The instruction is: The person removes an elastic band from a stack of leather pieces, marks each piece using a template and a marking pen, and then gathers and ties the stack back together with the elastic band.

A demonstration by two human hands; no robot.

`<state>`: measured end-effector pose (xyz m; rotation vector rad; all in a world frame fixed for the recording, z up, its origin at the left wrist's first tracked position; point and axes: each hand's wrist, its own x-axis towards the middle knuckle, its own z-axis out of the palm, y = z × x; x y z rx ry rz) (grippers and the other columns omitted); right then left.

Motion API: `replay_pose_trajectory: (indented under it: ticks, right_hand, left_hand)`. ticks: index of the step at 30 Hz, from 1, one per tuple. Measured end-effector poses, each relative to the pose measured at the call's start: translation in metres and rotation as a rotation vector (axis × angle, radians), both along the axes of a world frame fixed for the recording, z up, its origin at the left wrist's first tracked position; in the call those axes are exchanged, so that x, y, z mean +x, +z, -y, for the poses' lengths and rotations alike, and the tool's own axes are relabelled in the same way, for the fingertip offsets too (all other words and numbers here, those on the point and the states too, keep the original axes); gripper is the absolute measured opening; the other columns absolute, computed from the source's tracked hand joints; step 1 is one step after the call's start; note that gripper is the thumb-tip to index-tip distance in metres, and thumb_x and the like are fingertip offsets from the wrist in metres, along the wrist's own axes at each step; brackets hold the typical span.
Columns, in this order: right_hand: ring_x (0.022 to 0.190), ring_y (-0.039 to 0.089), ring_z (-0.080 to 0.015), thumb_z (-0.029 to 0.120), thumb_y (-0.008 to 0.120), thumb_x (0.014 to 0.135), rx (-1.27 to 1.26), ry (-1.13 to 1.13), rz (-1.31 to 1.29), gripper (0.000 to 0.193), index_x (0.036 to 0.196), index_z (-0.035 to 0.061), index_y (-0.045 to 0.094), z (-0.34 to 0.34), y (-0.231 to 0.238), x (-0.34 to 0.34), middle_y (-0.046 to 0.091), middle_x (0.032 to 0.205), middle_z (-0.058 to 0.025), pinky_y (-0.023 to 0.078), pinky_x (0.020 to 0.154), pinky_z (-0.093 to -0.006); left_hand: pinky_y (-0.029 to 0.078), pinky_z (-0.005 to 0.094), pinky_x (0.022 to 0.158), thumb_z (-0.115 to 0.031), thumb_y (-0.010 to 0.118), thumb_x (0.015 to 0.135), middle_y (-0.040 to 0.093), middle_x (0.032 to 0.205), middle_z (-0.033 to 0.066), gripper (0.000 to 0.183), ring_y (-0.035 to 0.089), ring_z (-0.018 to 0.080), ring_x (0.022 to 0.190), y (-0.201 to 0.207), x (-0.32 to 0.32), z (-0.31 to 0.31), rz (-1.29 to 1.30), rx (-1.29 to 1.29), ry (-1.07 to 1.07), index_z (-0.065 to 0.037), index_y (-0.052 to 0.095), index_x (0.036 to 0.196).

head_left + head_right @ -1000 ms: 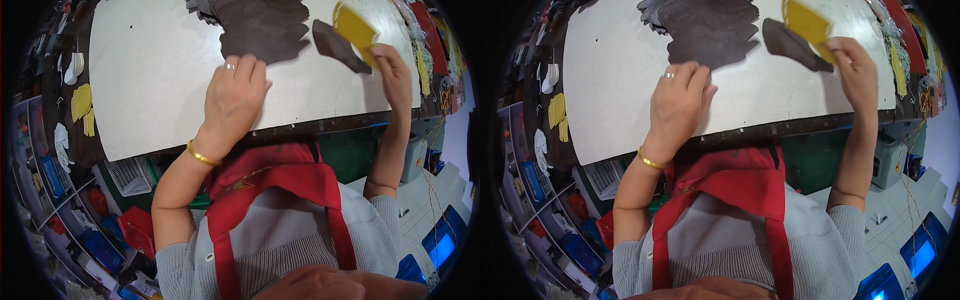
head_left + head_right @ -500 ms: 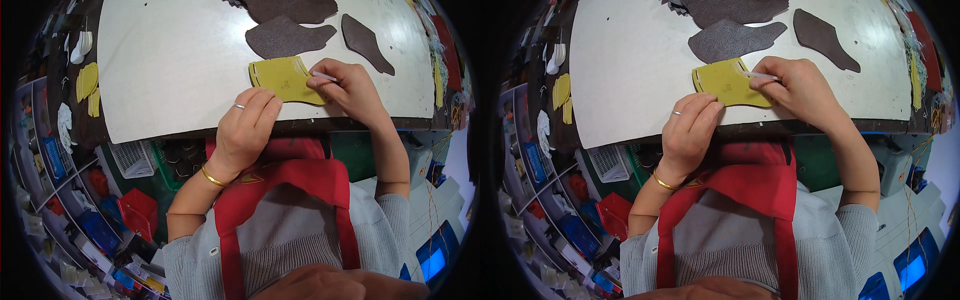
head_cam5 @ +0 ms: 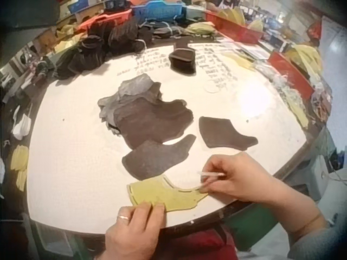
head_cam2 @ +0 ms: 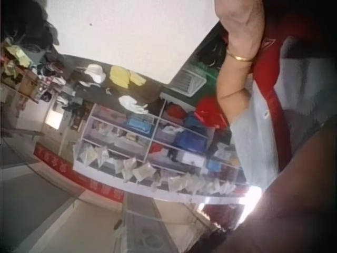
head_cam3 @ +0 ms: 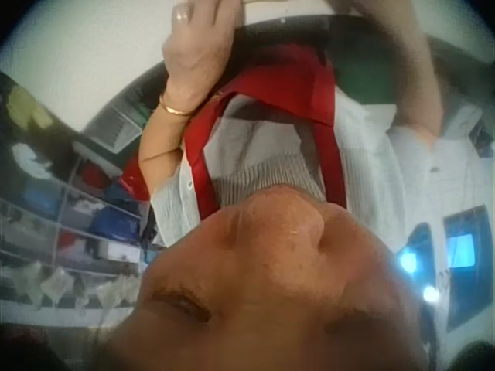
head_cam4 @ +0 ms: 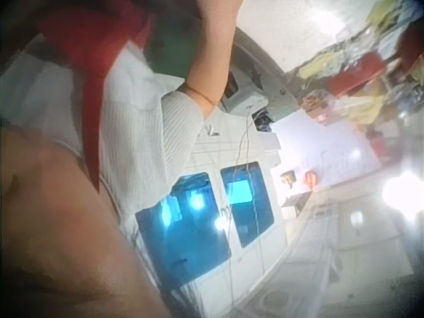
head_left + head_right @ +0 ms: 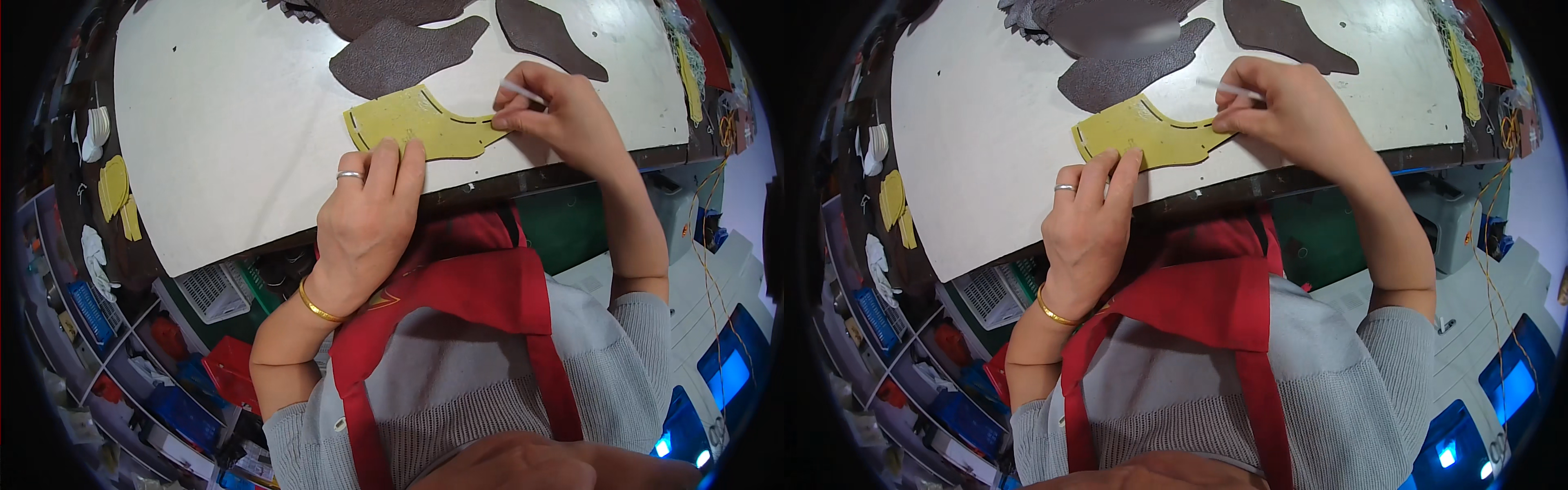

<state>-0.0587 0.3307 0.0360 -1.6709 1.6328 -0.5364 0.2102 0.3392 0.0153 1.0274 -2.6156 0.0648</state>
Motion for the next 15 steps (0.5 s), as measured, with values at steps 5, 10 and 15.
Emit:
replay_pose_trajectory:
  ticks: [5, 10, 15]
  right_hand:
    - [0.070, 0.070, -0.0255, 0.023, 0.080, 0.083, -0.344, 0.027, -0.251, 0.021, 0.089, 0.0074, 0.067, -0.022, -0.006, 0.014, 0.070, 0.077, -0.0067, 0.053, 0.062, -0.0356]
    - [0.075, 0.067, -0.0253, 0.024, 0.069, 0.093, -0.660, 0.001, -0.286, 0.013, 0.096, 0.0110, 0.069, 0.004, 0.004, 0.004, 0.069, 0.085, -0.0046, 0.052, 0.064, -0.0379]
    - [0.075, 0.067, -0.0288, 0.029, 0.057, 0.097, -0.595, 0.295, -0.207, 0.024, 0.098, 0.0087, 0.070, 0.026, 0.025, 0.061, 0.069, 0.085, -0.0068, 0.050, 0.066, -0.0442]
  left_hand:
    - [0.054, 0.0247, 0.061, -0.008, 0.065, 0.078, 0.061, 0.112, 0.0105, 0.047, 0.058, 0.0227, 0.083, 0.010, -0.004, 0.000, 0.081, 0.018, -0.051, -0.008, 0.068, 0.125]
    - [0.056, 0.0332, 0.073, -0.009, 0.062, 0.081, 0.063, 0.114, 0.0145, 0.048, 0.061, 0.0269, 0.088, 0.003, -0.011, -0.007, 0.076, 0.051, -0.100, -0.005, 0.067, 0.129]
    - [0.054, 0.0388, 0.085, -0.014, 0.057, 0.088, 0.065, 0.109, 0.0225, 0.040, 0.062, 0.0341, 0.095, -0.010, -0.021, -0.019, 0.103, -0.094, -0.111, 0.007, 0.068, 0.121]
